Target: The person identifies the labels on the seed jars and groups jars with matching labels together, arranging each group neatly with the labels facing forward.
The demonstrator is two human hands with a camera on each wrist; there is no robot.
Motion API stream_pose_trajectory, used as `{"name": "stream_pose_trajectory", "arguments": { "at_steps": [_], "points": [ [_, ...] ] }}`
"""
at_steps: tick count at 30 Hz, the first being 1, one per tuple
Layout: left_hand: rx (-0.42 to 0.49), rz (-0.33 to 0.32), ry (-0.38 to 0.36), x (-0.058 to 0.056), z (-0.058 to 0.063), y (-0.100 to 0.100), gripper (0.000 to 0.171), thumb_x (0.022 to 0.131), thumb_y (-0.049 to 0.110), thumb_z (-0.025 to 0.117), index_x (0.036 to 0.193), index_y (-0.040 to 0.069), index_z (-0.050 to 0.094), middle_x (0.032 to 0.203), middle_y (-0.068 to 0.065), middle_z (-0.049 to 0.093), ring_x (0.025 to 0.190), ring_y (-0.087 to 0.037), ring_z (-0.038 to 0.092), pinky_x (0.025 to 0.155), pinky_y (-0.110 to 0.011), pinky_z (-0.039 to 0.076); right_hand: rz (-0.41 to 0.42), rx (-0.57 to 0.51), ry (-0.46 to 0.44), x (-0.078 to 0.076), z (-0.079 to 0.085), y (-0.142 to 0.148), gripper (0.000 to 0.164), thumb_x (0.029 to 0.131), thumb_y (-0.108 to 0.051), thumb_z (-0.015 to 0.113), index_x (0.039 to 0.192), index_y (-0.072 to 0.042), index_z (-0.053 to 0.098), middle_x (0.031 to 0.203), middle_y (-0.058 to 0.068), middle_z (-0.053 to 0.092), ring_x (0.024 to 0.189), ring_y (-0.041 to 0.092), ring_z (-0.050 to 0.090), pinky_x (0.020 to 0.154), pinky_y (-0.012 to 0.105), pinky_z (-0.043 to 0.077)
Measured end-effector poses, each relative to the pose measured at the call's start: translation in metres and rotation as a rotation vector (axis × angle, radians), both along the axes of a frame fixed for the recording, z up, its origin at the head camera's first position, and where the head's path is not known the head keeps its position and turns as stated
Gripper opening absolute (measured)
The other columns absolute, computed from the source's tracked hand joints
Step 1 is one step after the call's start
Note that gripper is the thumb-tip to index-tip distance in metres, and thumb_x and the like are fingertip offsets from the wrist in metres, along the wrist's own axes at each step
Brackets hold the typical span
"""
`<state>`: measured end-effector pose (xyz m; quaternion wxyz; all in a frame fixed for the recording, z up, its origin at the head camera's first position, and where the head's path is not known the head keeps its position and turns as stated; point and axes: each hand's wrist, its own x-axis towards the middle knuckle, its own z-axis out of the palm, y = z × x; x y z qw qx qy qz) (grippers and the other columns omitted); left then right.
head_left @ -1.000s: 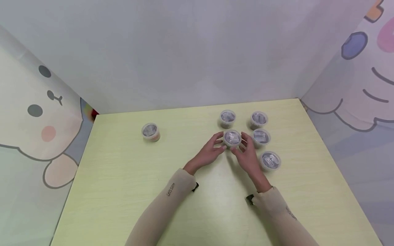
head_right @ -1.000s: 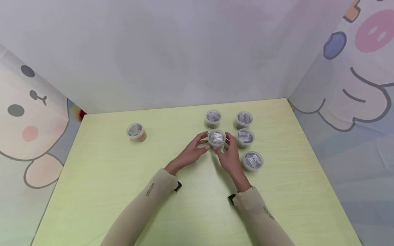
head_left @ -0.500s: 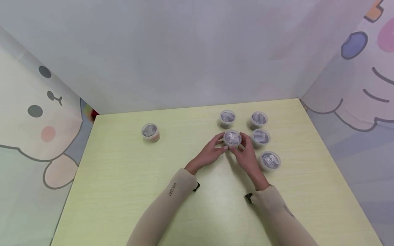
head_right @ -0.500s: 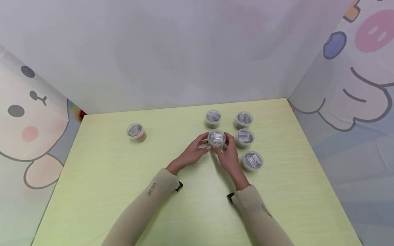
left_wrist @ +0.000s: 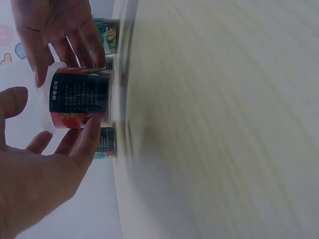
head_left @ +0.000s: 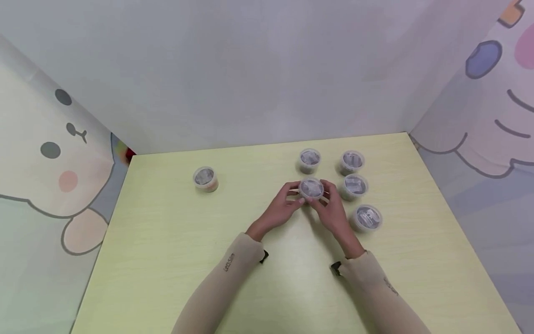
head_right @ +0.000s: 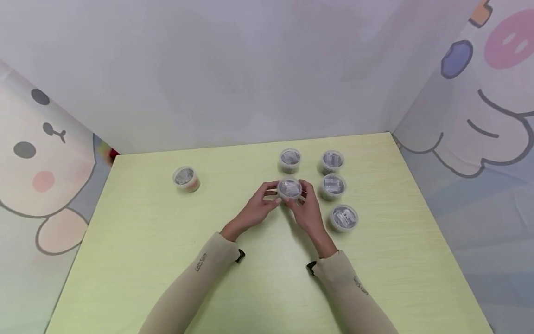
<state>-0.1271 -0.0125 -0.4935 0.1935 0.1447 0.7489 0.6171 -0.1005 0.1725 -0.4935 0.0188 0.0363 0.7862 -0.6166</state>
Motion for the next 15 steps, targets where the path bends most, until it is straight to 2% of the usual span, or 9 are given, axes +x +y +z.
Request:
{"name": "stream_pose_trajectory", "arguments": {
  "at_steps": [6,11,15],
  "points": [
    [-0.018,0.043,0.038,0.001,0.000,-0.007,0.053,0.108,0.015,0.061,0.156,0.004,0.041,0.154,-0.016,0.049,0.140,-0.033,0.050,0.115,-0.047,0.047,0.035,-0.030,-0.024,0.002,0.005,-0.003,0.065,0.104,-0.001,0.065,0.158,0.007,0.030,0.151,0.032,0.042,0.144,0.046,0.042,0.120,0.055,0.041],
    [-0.047,0.057,0.073,0.003,0.005,-0.014,0.053,0.109,0.016,0.060,0.157,0.002,0.039,0.149,-0.020,0.052,0.138,-0.036,0.051,0.118,-0.050,0.043,0.069,-0.040,-0.042,0.004,0.009,-0.005,0.063,0.106,-0.003,0.062,0.158,0.007,0.029,0.151,0.031,0.044,0.143,0.046,0.044,0.120,0.056,0.040],
    [-0.046,0.057,0.068,0.004,0.007,-0.020,0.052,0.110,0.020,0.059,0.156,0.003,0.041,0.148,-0.020,0.053,0.138,-0.035,0.052,0.118,-0.050,0.043,0.116,-0.054,-0.060,0.005,0.014,-0.007,0.058,0.108,-0.005,0.060,0.157,0.007,0.031,0.153,0.030,0.044,0.144,0.045,0.045,0.119,0.056,0.041]
  ]
}}
